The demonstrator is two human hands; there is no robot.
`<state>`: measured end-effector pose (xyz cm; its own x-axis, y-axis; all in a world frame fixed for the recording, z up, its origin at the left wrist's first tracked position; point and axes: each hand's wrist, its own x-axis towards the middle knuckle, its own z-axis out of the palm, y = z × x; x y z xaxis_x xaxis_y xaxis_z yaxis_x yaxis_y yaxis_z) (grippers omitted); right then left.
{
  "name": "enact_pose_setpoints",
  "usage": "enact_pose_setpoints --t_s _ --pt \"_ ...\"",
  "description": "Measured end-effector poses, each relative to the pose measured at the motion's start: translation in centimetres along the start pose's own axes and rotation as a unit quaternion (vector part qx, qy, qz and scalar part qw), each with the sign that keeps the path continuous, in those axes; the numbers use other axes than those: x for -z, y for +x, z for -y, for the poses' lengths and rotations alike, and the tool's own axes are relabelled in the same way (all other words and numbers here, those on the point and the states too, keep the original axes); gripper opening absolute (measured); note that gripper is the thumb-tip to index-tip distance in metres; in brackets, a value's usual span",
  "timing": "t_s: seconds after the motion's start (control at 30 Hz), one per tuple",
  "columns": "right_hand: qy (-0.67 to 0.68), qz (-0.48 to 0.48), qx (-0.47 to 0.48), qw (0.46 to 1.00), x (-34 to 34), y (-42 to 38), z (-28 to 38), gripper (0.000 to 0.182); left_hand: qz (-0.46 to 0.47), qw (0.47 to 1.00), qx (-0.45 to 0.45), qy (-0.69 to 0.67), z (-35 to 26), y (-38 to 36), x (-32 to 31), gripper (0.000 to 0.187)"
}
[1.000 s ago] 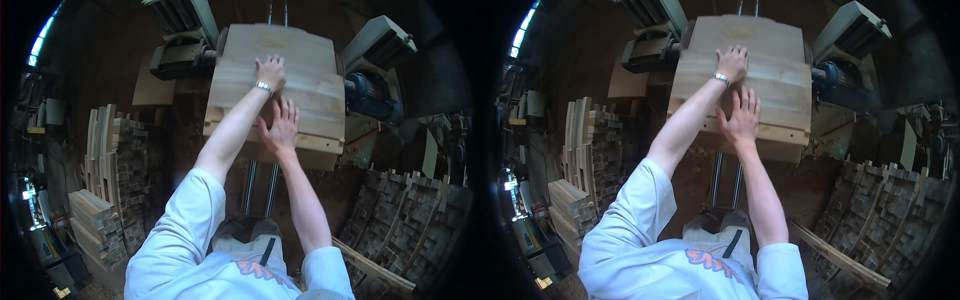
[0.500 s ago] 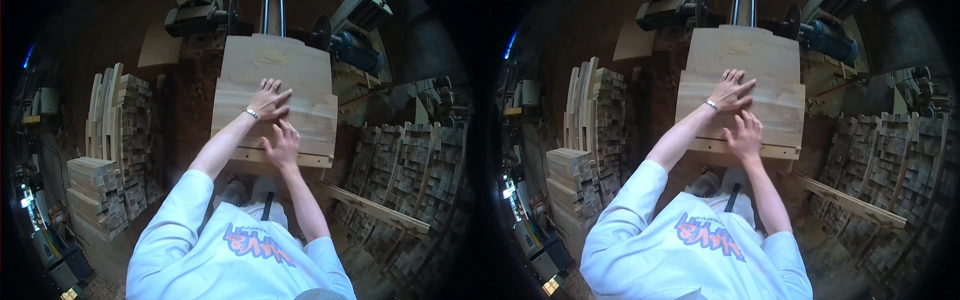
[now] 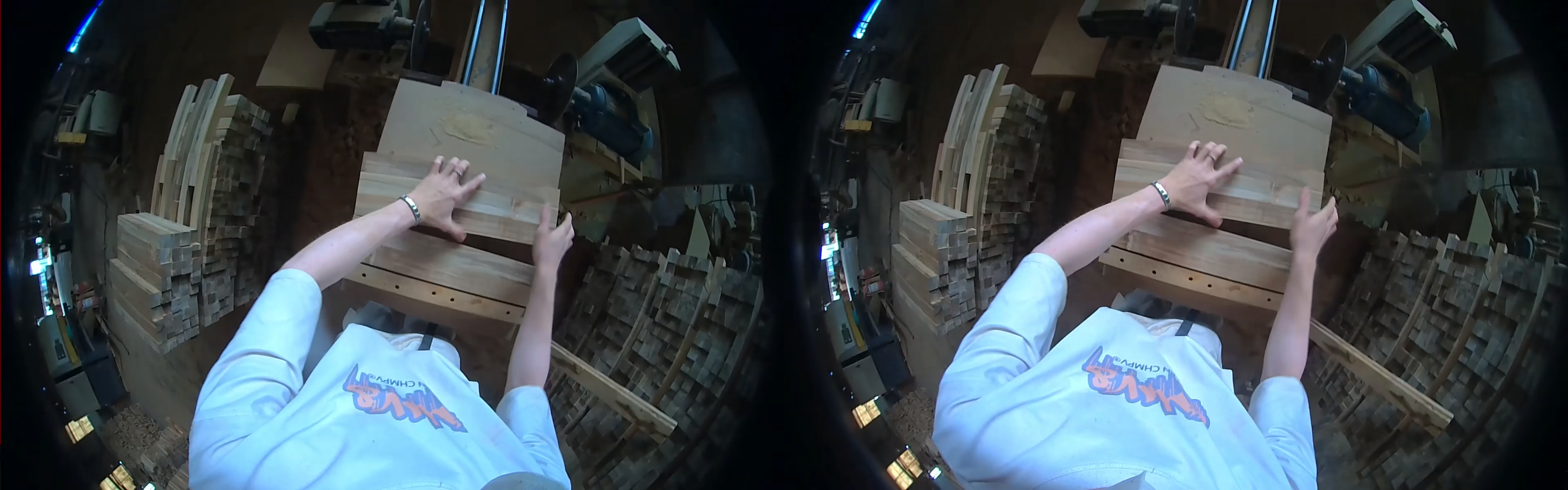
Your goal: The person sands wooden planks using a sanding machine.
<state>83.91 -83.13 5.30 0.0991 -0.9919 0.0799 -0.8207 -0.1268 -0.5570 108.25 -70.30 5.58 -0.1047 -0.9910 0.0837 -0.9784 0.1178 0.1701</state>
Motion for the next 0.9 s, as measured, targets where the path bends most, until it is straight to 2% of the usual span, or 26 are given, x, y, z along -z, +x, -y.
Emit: enact_pose_setpoints --t_s 0.03,0.07,0.1,0.13,0.2,0.27,0.33,0.37,0.43,0.47,0.5,0.53,0.6,0.63,0.67,0.7,0.73,0.8,0.87,0.9 --pt "-0.079 -0.091 0.118 0.986 0.8 -3.2 1.5 0.064 -0.010 0.999 -0.032 0.007 0.2 0.0 -0.1 0.117" --pt "-0.015 -0.028 0.178 0.984 1.2 -5.7 2.2 0.063 -0.009 1.000 -0.017 0.016 0.1 0.4 0.4 0.117" --pt "0.055 0.040 0.243 0.968 1.6 -8.2 2.7 0.064 0.050 0.998 -0.017 -0.040 0.0 1.1 1.2 0.120" --pt "0.125 0.207 0.254 0.937 1.8 -10.6 3.1 0.065 0.103 0.990 -0.006 -0.094 0.2 1.5 1.9 0.123" --pt "0.008 0.231 0.369 0.900 2.0 -13.7 4.2 0.067 0.125 0.986 0.000 -0.110 0.5 2.3 1.5 0.128" --pt "-0.045 0.200 0.416 0.886 0.6 -14.3 2.4 0.070 0.132 0.986 -0.003 -0.103 0.9 2.8 0.8 0.128" --pt "-0.117 0.246 0.395 0.877 -0.4 -13.9 0.9 0.074 0.175 0.975 0.008 -0.135 2.3 3.8 -0.7 0.124" --pt "-0.091 0.211 0.445 0.866 -0.4 -13.7 1.1 0.082 0.162 0.978 0.028 -0.128 3.2 2.9 0.2 0.124" --pt "-0.111 0.235 0.452 0.854 0.3 -12.9 1.6 0.088 0.271 0.913 0.090 -0.292 3.4 1.8 1.9 0.121" --pt "-0.135 0.261 0.440 0.849 0.7 -12.5 1.9 0.094 0.286 0.857 0.103 -0.415 4.3 0.0 1.8 0.115" --pt "-0.129 0.242 0.465 0.842 0.2 -11.8 1.5 0.103 0.281 0.809 0.136 -0.497 4.4 -2.3 1.6 0.109" --pt "-0.128 0.241 0.481 0.833 0.2 -11.0 1.8 0.103 0.283 0.748 0.144 -0.582 4.2 -5.6 4.3 0.103" --pt "-0.157 0.337 0.450 0.812 0.1 -9.2 2.8 0.102 0.201 0.770 0.152 -0.587 4.1 -12.5 4.3 0.099" --pt "-0.141 0.338 0.460 0.809 -0.2 -8.8 3.1 0.102 0.177 0.749 0.177 -0.614 3.7 -16.3 4.5 0.098" --pt "-0.141 0.334 0.474 0.802 -0.2 -8.4 4.0 0.102 0.170 0.664 0.206 -0.699 2.2 -20.3 9.0 0.099" --pt "-0.159 0.371 0.468 0.786 0.0 -8.1 5.1 0.102 0.120 0.693 0.251 -0.666 2.0 -24.3 6.8 0.110" --pt "-0.178 0.408 0.461 0.768 0.0 -7.9 5.9 0.103 0.087 0.682 0.277 -0.672 0.8 -28.0 8.9 0.112" --pt "-0.173 0.418 0.470 0.758 -0.8 -7.0 5.7 0.100 0.016 0.706 0.327 -0.628 -2.1 -35.0 12.3 0.116" --pt "-0.042 0.491 0.320 0.809 -1.6 -7.5 5.9 0.093 -0.025 0.715 0.363 -0.597 -4.7 -41.4 13.4 0.120" --pt "-0.048 0.490 0.333 0.804 -1.7 -8.4 7.5 0.093 -0.088 0.702 0.394 -0.587 -6.2 -44.4 13.6 0.115"
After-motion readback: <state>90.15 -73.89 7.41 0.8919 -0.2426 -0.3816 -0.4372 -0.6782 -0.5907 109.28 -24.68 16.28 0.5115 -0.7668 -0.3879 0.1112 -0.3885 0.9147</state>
